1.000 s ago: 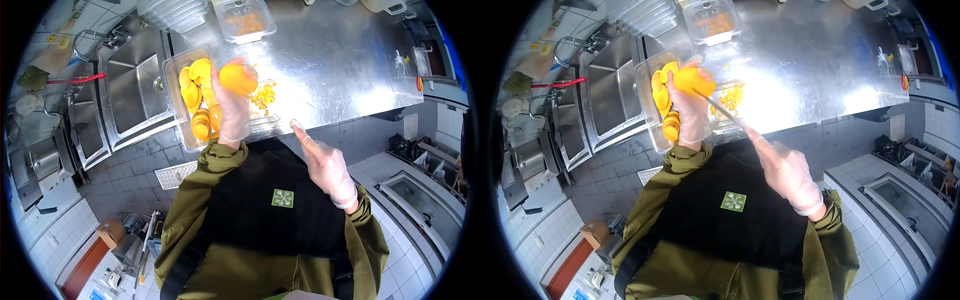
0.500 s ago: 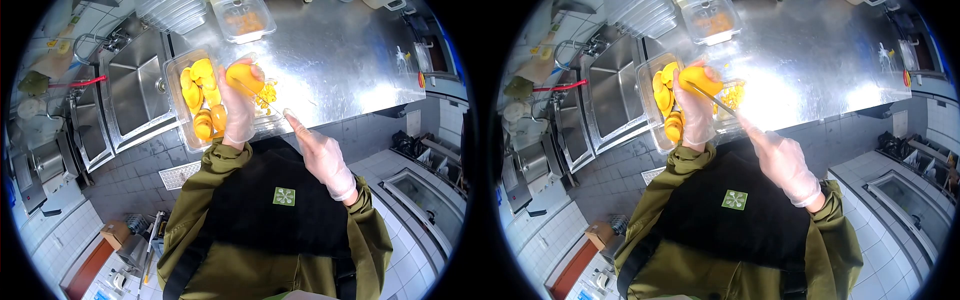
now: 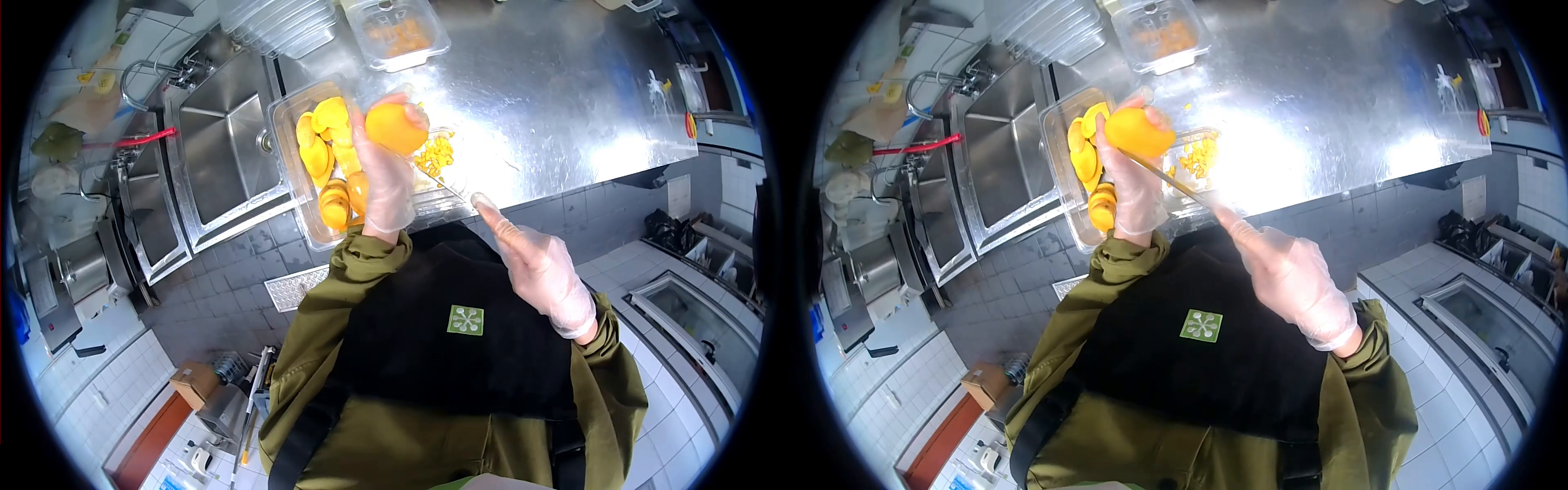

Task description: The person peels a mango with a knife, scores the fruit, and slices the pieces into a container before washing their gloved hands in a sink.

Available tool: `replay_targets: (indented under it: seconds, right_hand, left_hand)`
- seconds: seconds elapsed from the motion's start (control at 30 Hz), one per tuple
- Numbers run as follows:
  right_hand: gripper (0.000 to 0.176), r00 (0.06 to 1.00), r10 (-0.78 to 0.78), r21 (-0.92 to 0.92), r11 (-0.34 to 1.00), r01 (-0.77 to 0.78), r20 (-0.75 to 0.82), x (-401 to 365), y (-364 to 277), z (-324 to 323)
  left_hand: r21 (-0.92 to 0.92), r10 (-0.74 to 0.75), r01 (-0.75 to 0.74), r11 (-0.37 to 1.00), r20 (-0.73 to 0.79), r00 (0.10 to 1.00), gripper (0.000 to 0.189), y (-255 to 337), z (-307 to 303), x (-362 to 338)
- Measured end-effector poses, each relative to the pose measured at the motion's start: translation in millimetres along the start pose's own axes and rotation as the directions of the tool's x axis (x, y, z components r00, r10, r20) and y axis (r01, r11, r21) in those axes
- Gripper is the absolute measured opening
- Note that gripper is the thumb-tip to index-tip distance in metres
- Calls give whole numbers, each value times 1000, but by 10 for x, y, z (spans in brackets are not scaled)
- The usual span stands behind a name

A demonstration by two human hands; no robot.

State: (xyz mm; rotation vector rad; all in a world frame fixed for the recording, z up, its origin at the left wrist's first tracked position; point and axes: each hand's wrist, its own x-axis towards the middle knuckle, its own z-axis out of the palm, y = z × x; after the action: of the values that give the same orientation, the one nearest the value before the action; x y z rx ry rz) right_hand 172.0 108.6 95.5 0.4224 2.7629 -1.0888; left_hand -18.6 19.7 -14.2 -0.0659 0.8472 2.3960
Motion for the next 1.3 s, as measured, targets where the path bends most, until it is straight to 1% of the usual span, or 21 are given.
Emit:
replay_targets:
  seconds: [0.1, 0.2, 0.3, 0.5, 0.63, 0.73, 0.83, 0.93, 1.0, 1.13, 1.2, 1.3]
  right_hand:
    - [56, 1000, 16, -1, 1000, -16, -11, 53, -43, -6]
    - [55, 999, 20, 5, 1000, -20, -31, 84, -41, 11]
    - [55, 998, 24, -16, 1000, -24, -50, 95, -25, 57]
    - [53, 997, 77, -75, 994, -77, -2, 44, 104, 84]
    - [52, 992, 120, -76, 990, -116, 41, -36, 177, 60]
    - [52, 999, 37, -74, 997, -39, -26, -85, 222, 54]
    - [51, 995, -26, -13, 1000, 24, -94, -90, 161, 16]
    - [53, 1000, -13, 14, 1000, 13, -3, -42, 76, -45]
    - [53, 1000, -4, -14, 1000, 4, 7, -1, 41, -56]
    - [53, 1000, 8, -14, 1000, -8, 1, 31, 29, -30]
    - [53, 999, 36, -68, 997, -34, 18, 32, 13, -31]
    - [53, 994, 89, -118, 990, -80, 67, -10, 63, -13]
  left_hand:
    - [6, 4, -4, 1000, 53, 999, 53, -19, 16, -20]
    - [11, 7, -8, 1000, 70, 997, 52, -23, 31, -35]
    - [-47, -21, 24, 999, 58, 998, 52, -29, 22, -30]
    - [31, 35, -36, 999, 41, 999, 53, -20, -63, 14]
    - [-44, 18, -19, 999, -24, 1000, 50, 19, -73, 41]
    - [-52, 24, -26, 998, -30, 999, 48, 57, 1, 31]
    - [-19, 10, -11, 1000, -17, 1000, 48, 49, 29, 13]
    - [27, 6, -6, 1000, 2, 1000, 49, -1, 51, -33]
    - [92, 6, -5, 996, -11, 1000, 50, -16, 85, -65]
    - [39, 0, -1, 999, 38, 999, 50, -30, 51, -61]
    - [-21, -13, 13, 1000, 40, 999, 51, -23, 39, -66]
    - [15, 8, -8, 1000, 7, 1000, 53, -14, -52, -15]
